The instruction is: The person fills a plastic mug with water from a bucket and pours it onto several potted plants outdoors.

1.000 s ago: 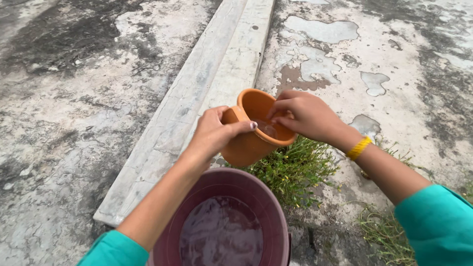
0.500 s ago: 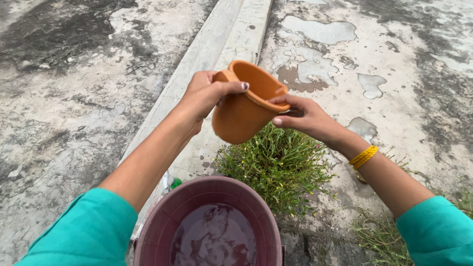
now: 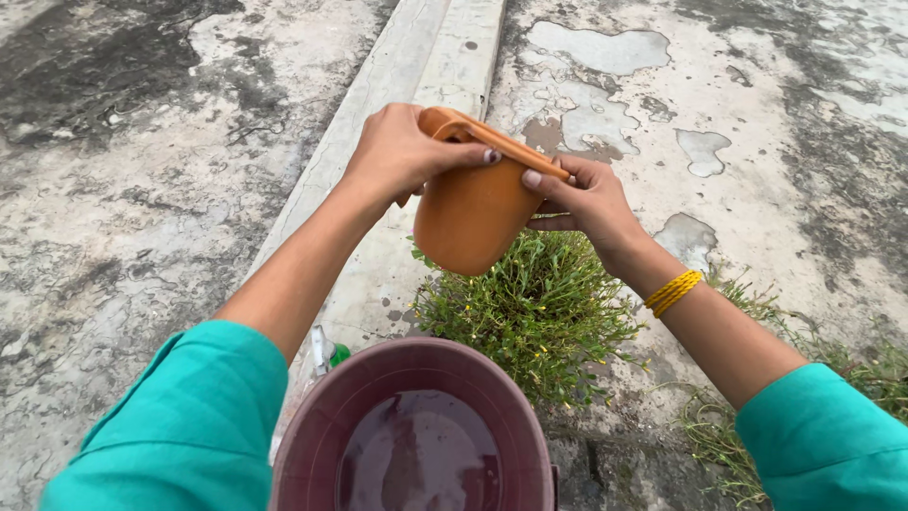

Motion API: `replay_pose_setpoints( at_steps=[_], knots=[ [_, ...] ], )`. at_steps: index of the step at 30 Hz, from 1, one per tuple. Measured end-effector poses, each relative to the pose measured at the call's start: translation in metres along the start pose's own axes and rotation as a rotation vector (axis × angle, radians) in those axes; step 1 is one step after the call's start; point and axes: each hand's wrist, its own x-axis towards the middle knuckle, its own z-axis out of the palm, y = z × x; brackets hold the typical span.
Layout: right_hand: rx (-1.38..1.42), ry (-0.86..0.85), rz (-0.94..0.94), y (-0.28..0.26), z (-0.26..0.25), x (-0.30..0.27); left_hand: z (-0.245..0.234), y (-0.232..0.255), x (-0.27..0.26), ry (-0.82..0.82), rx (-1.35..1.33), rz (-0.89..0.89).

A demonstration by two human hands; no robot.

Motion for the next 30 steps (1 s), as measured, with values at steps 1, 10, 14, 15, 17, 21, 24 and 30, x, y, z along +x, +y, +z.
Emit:
replay_pose_setpoints(
  at_steps=[1,10,14,15,17,21,24,30],
  knots=[
    [0.019,0.003,0.004,0.001,0.001,0.0,-0.002,0.002,0.001,0.008,0.024,-0.025],
    [0.06,0.114,-0.06,-0.002,0.02,-0.003,-0.005,-0.012,0.022,0.032,0.026,0.012],
    [0.052,0.168,-0.128,-0.003,0.024,0.001,-0.003,-0.025,0.03,0.162,0.019,0.163],
    [0.056,0.174,-0.145,-0.004,0.024,0.002,-0.005,-0.023,0.03,0.108,0.021,0.155],
    [0.05,0.181,-0.114,-0.007,0.022,0.0,-0.01,-0.017,0.027,-0.001,0.024,0.136],
    [0.052,0.195,-0.054,-0.012,0.024,-0.003,-0.02,-0.001,0.022,-0.079,0.05,0.08],
    [0.043,0.192,-0.022,-0.014,0.024,-0.004,-0.019,0.007,0.023,-0.1,0.074,0.051],
    [0.057,0.164,0.002,-0.016,0.018,-0.003,-0.018,0.018,0.03,-0.106,0.122,0.004]
  ],
)
